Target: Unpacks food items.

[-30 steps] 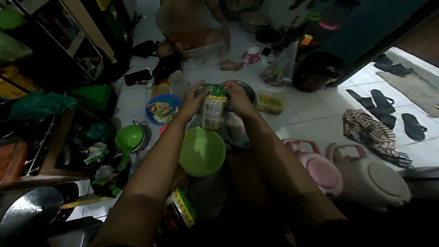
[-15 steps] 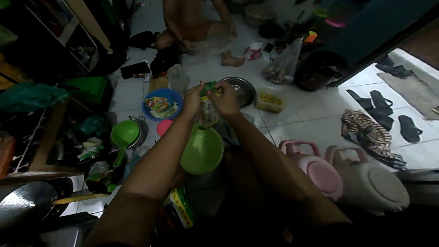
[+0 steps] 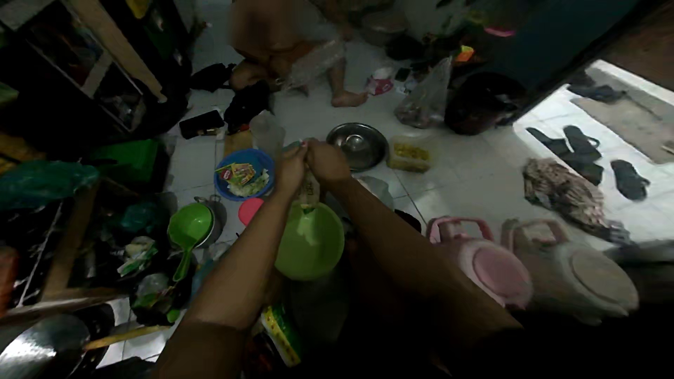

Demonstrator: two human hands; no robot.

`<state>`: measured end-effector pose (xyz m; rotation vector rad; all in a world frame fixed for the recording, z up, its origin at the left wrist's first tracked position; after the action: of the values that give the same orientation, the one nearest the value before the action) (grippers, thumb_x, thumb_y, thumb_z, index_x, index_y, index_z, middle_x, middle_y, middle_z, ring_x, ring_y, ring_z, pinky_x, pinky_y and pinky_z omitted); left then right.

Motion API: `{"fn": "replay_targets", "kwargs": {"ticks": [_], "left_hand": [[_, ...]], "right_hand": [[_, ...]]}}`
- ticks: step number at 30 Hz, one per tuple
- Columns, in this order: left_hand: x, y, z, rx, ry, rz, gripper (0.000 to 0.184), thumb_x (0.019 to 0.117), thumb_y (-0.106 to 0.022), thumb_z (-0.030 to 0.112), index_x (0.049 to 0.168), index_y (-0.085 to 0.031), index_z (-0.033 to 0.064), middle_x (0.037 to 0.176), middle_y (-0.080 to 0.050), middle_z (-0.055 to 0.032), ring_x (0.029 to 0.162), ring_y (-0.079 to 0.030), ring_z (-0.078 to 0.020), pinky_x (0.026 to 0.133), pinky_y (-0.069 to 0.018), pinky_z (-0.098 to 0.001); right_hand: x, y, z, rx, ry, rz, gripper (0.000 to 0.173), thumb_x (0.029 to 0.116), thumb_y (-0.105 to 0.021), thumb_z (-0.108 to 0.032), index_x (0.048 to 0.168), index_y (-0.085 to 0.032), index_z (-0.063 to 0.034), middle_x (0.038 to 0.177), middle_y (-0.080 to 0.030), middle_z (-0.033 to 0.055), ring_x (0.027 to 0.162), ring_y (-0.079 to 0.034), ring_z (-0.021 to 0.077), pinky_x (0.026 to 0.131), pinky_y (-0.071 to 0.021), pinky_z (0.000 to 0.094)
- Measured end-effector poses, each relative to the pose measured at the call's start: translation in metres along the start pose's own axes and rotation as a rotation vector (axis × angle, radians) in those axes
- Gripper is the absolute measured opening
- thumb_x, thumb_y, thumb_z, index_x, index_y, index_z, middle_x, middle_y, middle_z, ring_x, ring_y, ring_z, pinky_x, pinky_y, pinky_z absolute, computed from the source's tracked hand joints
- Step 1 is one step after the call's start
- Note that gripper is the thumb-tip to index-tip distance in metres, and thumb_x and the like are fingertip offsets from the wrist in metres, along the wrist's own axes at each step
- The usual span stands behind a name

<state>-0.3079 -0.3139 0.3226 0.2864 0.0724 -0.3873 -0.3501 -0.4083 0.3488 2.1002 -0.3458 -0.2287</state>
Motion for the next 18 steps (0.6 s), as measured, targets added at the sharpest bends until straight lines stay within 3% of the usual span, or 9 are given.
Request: {"fn": "replay_targets", "kwargs": {"ticks": [3,5,7,9,10,12,15,18], "left_hand": [[-0.005,0.003,-0.002,-0.007,-0.015,-0.025,0.042,0.1102,-0.046,0.033,0.12,-0.07,-0.0001,0.116,-0.069,-0.017,0.108,-0.064,-0.0238,0.098,-0.0497,-0.046],[-0.008,-0.001,-0.001,-0.038,-0.038,-0.034,0.041,0.1104,-0.046,0.033,0.119,-0.069,0.0005,0.114,-0.069,-0.0153,0.103,-0.065,-0.0211,0.094,-0.0518,-0.0433],[-0.014,-0.002,-0.002,-0.06,-0.033,-0.044,0.041,0.1102,-0.046,0.034,0.125,-0.069,0.0037,0.116,-0.069,-0.0138,0.104,-0.066,-0.0206,0.093,-0.0536,-0.0428],[-0.017,-0.001,0.002,-0.076,-0.061,-0.034,0.039,0.1098,-0.047,0.033,0.12,-0.07,0.0028,0.112,-0.07,-0.0123,0.1,-0.067,-0.0183,0.09,-0.0548,-0.0406],[-0.018,0.0,0.003,-0.077,-0.087,-0.048,0.038,0.1098,-0.048,0.031,0.123,-0.069,0.0031,0.115,-0.07,-0.011,0.103,-0.066,-0.0163,0.092,-0.0541,-0.0388],[-0.022,0.002,0.007,-0.07,-0.137,-0.094,0.038,0.1102,-0.047,0.029,0.131,-0.067,0.0048,0.125,-0.07,-0.0093,0.111,-0.066,-0.0138,0.098,-0.0527,-0.0366],[-0.021,0.007,0.012,-0.126,-0.182,-0.141,0.045,0.1124,-0.037,0.033,0.135,-0.063,0.0042,0.124,-0.069,-0.0079,0.108,-0.066,-0.0118,0.094,-0.0539,-0.0336],[-0.017,0.011,0.005,-0.309,-0.12,-0.184,0.047,0.1134,-0.031,0.033,0.144,-0.051,0.0032,0.125,-0.067,-0.0075,0.11,-0.066,-0.0142,0.094,-0.0551,-0.0356]], "right_hand": [[0.006,0.009,0.025,0.237,-0.046,0.032,0.032,0.1099,-0.044,-0.016,0.126,-0.063,0.0039,0.118,-0.068,0.0257,0.111,-0.067,0.0396,0.096,-0.0527,0.0564],[0.006,0.017,0.038,0.361,-0.045,0.045,0.032,0.1095,-0.046,-0.017,0.121,-0.066,0.0044,0.111,-0.069,0.0243,0.104,-0.068,0.0369,0.091,-0.0535,0.0554],[0.001,0.019,0.04,0.401,-0.019,0.031,0.03,0.1083,-0.048,-0.019,0.12,-0.066,0.0023,0.106,-0.069,0.0217,0.098,-0.068,0.0346,0.087,-0.0543,0.055],[-0.002,0.019,0.039,0.455,0.021,0.021,0.033,0.1053,-0.057,-0.025,0.128,-0.063,-0.0012,0.101,-0.069,0.0182,0.091,-0.067,0.0315,0.083,-0.0545,0.054],[-0.004,0.017,0.038,0.473,0.04,0.01,0.036,0.1045,-0.061,-0.027,0.131,-0.061,-0.0022,0.102,-0.068,0.0178,0.09,-0.066,0.0311,0.083,-0.0541,0.0542],[-0.006,0.016,0.035,0.487,0.071,0.023,0.03,0.1052,-0.06,-0.023,0.126,-0.064,-0.0018,0.107,-0.07,0.0184,0.096,-0.068,0.0309,0.088,-0.0544,0.0537],[-0.012,0.028,0.032,0.542,0.085,0.136,0.023,0.1059,-0.056,-0.016,0.116,-0.07,-0.0001,0.11,-0.071,0.017,0.102,-0.069,0.0277,0.093,-0.0539,0.0499],[-0.021,0.038,0.025,0.619,0.058,0.232,0.022,0.1052,-0.059,-0.018,0.109,-0.072,-0.0008,0.102,-0.072,0.0136,0.093,-0.068,0.0222,0.086,-0.0551,0.0433]]}}
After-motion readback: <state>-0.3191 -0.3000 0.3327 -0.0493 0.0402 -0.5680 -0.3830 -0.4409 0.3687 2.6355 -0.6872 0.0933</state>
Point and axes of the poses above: each hand's wrist, its own x-axis towards the middle knuckle, its own y-axis out of the back of the hand, z = x × y, the point moved 8 cm from there along x, towards the middle knuckle
